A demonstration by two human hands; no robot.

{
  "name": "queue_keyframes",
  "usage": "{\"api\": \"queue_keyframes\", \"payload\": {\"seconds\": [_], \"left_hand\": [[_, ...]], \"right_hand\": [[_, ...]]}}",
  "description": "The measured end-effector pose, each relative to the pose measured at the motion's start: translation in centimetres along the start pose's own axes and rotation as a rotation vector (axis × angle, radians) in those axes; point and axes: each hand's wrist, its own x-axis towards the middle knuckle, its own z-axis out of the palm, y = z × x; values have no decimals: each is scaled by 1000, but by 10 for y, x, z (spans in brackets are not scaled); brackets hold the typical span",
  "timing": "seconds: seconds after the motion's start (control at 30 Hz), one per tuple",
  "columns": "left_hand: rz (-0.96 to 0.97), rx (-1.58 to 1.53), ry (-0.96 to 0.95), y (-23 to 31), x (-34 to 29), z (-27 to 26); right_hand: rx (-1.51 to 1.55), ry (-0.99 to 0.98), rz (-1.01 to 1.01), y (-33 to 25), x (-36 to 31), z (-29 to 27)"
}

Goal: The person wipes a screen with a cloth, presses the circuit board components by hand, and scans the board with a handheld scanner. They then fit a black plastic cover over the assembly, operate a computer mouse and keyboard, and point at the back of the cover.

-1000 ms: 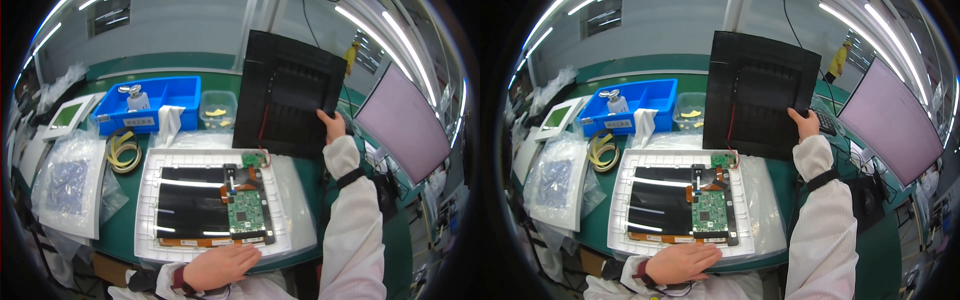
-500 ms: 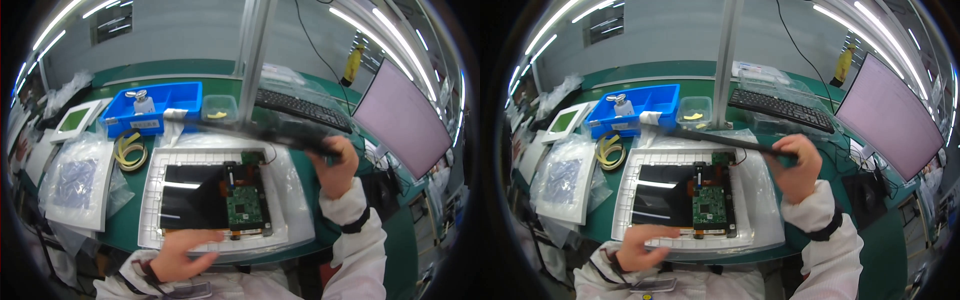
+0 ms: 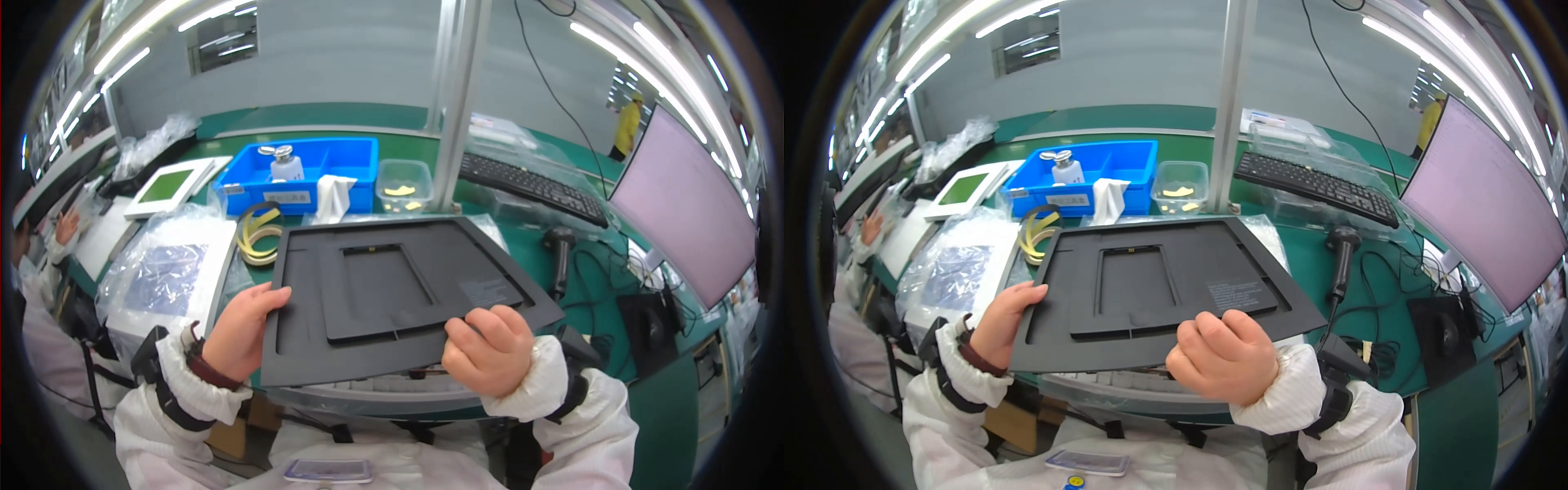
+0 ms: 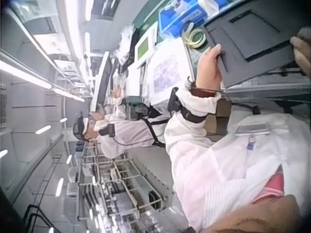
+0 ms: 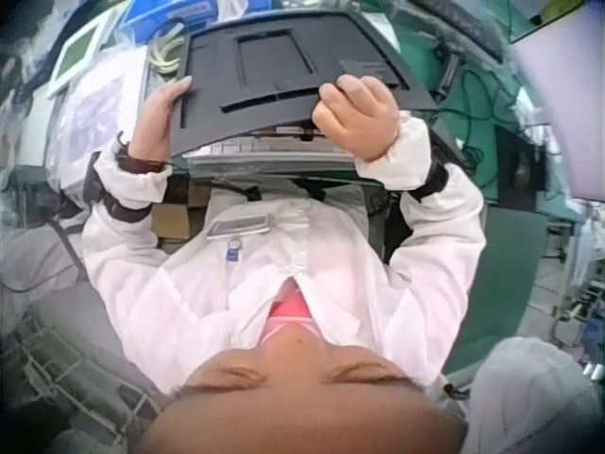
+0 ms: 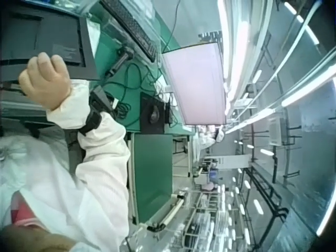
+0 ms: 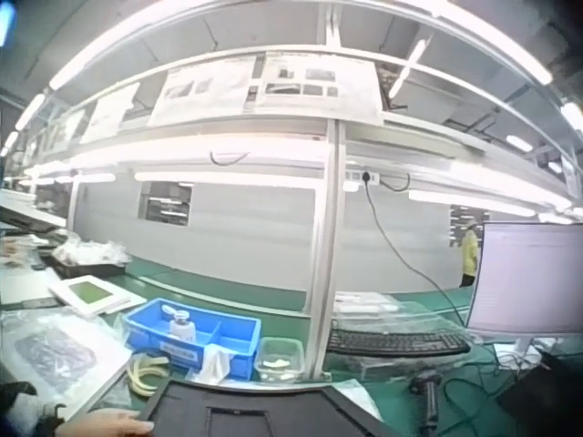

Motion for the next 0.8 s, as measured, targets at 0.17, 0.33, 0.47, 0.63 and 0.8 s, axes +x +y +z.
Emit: {"api": "queue_keyframes", "payload": {"seconds": [0.17, 0.33, 0.47, 0.63, 0.8], "left_hand": [[44, 50, 46, -5, 6, -26], [44, 85, 68, -12, 2, -47], [94, 66, 44, -18, 9, -60], [96, 103, 41, -18, 15, -71], [98, 129, 58, -20, 18, -78]], "right_hand": [[215, -105, 92, -11, 4, -15], [513, -140, 353, 9, -15, -34], [645, -67, 892, 39, -45, -13], [1131, -152, 1395, 72, -86, 34], [1356, -323, 1512, 65, -72, 48]]}}
